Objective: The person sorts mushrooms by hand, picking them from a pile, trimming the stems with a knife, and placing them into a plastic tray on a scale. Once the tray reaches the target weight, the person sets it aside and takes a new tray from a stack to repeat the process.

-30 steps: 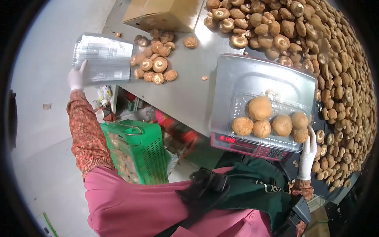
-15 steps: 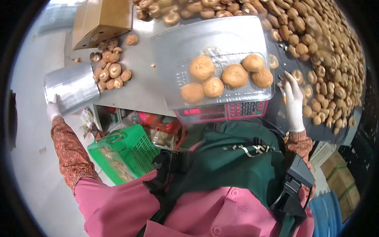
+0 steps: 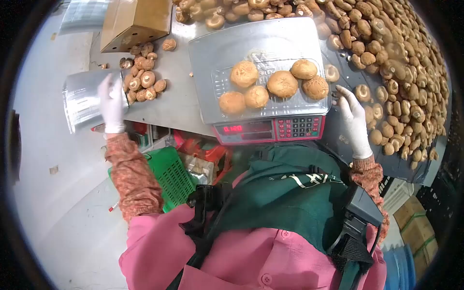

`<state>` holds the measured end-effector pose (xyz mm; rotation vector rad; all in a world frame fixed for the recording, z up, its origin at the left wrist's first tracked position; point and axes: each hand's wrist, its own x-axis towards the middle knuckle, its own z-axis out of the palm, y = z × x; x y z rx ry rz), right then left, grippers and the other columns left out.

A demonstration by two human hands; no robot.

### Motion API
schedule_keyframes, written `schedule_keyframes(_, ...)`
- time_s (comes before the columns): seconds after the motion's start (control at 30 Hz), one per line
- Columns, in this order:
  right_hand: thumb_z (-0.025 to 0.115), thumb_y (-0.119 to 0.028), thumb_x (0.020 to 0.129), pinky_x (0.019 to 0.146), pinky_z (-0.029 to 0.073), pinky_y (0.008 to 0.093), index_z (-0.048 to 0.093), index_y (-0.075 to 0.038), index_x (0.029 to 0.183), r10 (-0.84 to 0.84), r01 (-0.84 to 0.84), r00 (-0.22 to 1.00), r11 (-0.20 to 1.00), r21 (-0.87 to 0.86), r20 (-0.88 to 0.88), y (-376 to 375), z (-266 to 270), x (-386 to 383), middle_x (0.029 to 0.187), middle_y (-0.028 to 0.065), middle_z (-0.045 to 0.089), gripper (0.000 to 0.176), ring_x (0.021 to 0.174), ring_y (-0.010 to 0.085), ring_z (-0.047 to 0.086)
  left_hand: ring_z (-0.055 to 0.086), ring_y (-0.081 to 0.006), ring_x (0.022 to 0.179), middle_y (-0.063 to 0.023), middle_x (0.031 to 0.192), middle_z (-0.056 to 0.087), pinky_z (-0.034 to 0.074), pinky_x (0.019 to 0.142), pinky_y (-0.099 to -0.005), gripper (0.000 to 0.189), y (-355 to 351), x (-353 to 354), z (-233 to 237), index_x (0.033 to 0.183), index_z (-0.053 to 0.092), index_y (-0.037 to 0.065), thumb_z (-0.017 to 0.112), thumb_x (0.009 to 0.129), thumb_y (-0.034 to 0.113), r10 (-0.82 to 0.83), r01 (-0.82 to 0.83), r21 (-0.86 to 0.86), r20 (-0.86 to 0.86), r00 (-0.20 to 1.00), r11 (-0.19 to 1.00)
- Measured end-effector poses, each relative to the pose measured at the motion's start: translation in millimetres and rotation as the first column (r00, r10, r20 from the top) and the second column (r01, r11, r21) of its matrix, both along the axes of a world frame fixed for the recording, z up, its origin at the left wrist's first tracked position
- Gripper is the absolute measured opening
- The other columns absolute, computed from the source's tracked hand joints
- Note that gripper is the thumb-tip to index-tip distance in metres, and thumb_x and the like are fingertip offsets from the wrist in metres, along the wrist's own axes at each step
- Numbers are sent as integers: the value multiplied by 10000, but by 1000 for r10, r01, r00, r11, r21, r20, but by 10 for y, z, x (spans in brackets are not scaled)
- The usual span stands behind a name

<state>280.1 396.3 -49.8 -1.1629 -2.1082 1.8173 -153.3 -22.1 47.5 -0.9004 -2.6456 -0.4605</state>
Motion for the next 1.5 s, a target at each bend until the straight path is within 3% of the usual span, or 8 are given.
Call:
schedule_keyframes(0.6, 541, -211, 999, 920, 507, 351, 603, -14, 1261, 80, -81, 997, 957, 280, 16, 192, 129, 760, 1130, 164, 694, 333, 1016, 265, 677, 474, -402, 1312, -254, 1417, 510, 368, 1128, -414, 444, 468, 196, -2273, 1390, 503, -29, 467, 960, 78, -147, 244, -56, 660, 736, 968)
schedule_keyframes(0.7, 533, -219, 999, 923, 509, 359, 601, -16, 1256, 14, -4, 999, 966, 257, -37, 166, 115, 970, 1157, 182, 687, 334, 1039, 297, 674, 595, -261, 1075, -160, 1188, 633, 456, 959, -380, 371, 699, 619, -1832, 1209, 584, -80, 396, 1047, 196, 4, 185, -364, 461, 887, 913)
schedule_keyframes(0.77, 533, -221, 997, 927, 509, 354, 593, -41, 1298, -21, 2, 995, 980, 200, 95, 135, 247, 1143, 1160, 184, 689, 356, 1041, 289, 674, 546, -151, 968, -45, 1077, 635, 467, 890, -326, 251, 456, 617, -2238, 1149, 628, -45, 553, 970, 114, -277, -564, 498, 858, 433, 659)
schedule_keyframes(0.97, 551, -165, 995, 876, 531, 326, 614, -29, 1277, -189, 179, 980, 974, 143, 65, 24, 109, 1846, 1104, 144, 712, 320, 966, 218, 694, 630, -207, 992, -114, 1094, 683, 500, 918, -327, 256, 622, 1248, -951, 1141, 648, -62, 633, 945, 102, 256, -341, 228, 335, 907, 912)
schedule_keyframes(1.17, 544, -124, 1002, 739, 542, 278, 649, -2, 1200, -458, 425, 888, 855, 298, 49, 241, -11, 2385, 979, 95, 736, 255, 788, 136, 689, 634, -196, 1062, -136, 1191, 660, 504, 960, -324, 239, 2016, 2900, 203, 1197, 630, -65, 553, 972, -41, -299, 75, 441, 466, 832, 895)
schedule_keyframes(1.33, 543, -144, 1014, 717, 526, 253, 660, 9, 1183, -553, 559, 829, 820, 124, -80, 451, 74, 2410, 920, 59, 720, 256, 779, 97, 664, 669, -184, 971, -118, 1075, 703, 522, 895, -301, 242, 3417, 3769, -223, 1147, 685, -5, 640, 918, 62, -548, 259, 511, 831, 94, 820)
schedule_keyframes(1.43, 555, -143, 1009, 717, 525, 251, 664, 5, 1184, -575, 578, 815, 804, 137, -65, 464, 155, 2540, 938, 58, 716, 253, 777, 93, 660, 634, -240, 1151, -167, 1276, 653, 480, 1002, -336, 462, 3757, 4350, -589, 1364, 555, 12, 636, 946, 193, -396, 701, 631, 768, -503, 332)
schedule_keyframes(1.5, 561, -139, 1007, 719, 526, 253, 668, 1, 1183, -615, 610, 788, 772, 179, -30, 470, 105, 2701, 966, 63, 720, 249, 778, 90, 659, 597, -289, 1223, -180, 1351, 606, 448, 1057, -380, 522, 3793, 4613, -745, 1400, 528, 19, 631, 951, 264, -288, 811, 561, 814, -505, 164)
